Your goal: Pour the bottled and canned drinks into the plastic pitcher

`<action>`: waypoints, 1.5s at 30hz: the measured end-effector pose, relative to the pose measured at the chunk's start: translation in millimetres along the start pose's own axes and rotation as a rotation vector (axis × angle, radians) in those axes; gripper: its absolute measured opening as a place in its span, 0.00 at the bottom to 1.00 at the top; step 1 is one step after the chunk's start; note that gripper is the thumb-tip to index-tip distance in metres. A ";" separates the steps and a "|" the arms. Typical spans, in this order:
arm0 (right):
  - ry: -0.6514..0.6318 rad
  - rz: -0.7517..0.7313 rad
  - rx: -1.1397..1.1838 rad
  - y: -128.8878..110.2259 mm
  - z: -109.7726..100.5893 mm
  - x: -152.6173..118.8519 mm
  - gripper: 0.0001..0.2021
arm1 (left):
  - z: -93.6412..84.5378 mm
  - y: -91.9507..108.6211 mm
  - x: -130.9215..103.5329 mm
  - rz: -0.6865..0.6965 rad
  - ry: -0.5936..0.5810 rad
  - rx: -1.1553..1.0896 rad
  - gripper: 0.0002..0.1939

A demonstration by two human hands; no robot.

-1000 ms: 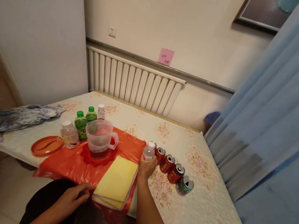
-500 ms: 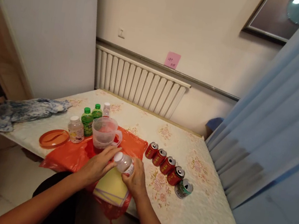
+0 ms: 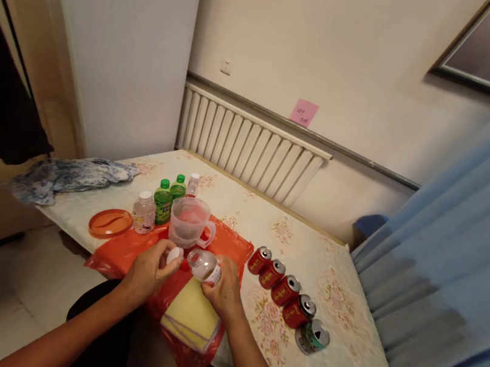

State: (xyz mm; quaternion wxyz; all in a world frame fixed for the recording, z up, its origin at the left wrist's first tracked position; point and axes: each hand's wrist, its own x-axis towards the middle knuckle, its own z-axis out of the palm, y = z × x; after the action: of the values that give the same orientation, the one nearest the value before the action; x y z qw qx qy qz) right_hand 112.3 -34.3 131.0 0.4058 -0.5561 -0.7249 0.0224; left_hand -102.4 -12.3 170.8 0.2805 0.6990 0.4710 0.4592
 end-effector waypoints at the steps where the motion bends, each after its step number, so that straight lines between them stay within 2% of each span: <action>1: 0.013 0.001 -0.001 3.5 -0.7 5.3 0.25 | -1.6 -5.3 -0.3 -0.049 -0.013 -0.089 0.11; 4: 0.041 -0.002 -0.023 13.9 -7.6 26.4 0.25 | -4.4 -32.6 -7.9 -0.260 -0.137 -0.420 0.16; 8: 0.036 -0.027 -0.140 21.8 -22.3 63.5 0.24 | -3.7 -89.8 -33.8 -0.565 -0.338 -0.836 0.21; 11: -0.011 -0.049 -0.288 25.1 -31.1 92.5 0.25 | -5.0 -127.3 -54.0 -0.808 -0.304 -1.059 0.20; 14: -0.053 -0.079 -0.460 28.4 -35.8 118.5 0.28 | -9.0 -146.3 -65.3 -0.812 -0.339 -1.265 0.16; 18: -0.101 -0.177 -0.650 28.5 -37.0 144.7 0.28 | -13.0 -151.0 -66.1 -0.752 -0.391 -1.397 0.13; 24: -0.172 -0.277 -0.848 14.8 -34.6 166.6 0.22 | -12.1 -150.1 -62.9 -0.755 -0.393 -1.427 0.11; 30: -0.186 -0.367 -0.902 0.9 -35.1 180.0 0.17 | -12.9 -151.5 -64.3 -0.730 -0.405 -1.459 0.11; 38: -0.257 -0.475 -0.946 -26.3 -38.3 192.2 0.16 | -12.8 -153.5 -64.5 -0.729 -0.397 -1.465 0.11; 45: -0.272 -0.589 -0.976 -37.1 -32.2 198.5 0.12 | -14.4 -149.6 -64.6 -0.725 -0.388 -1.457 0.10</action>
State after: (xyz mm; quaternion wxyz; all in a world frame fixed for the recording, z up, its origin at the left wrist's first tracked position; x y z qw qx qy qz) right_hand 92.5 101.7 282.4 -0.0050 -0.4457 -0.8210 -0.3567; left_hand -184.1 -12.3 29.1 0.8686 0.2146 0.1953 0.4017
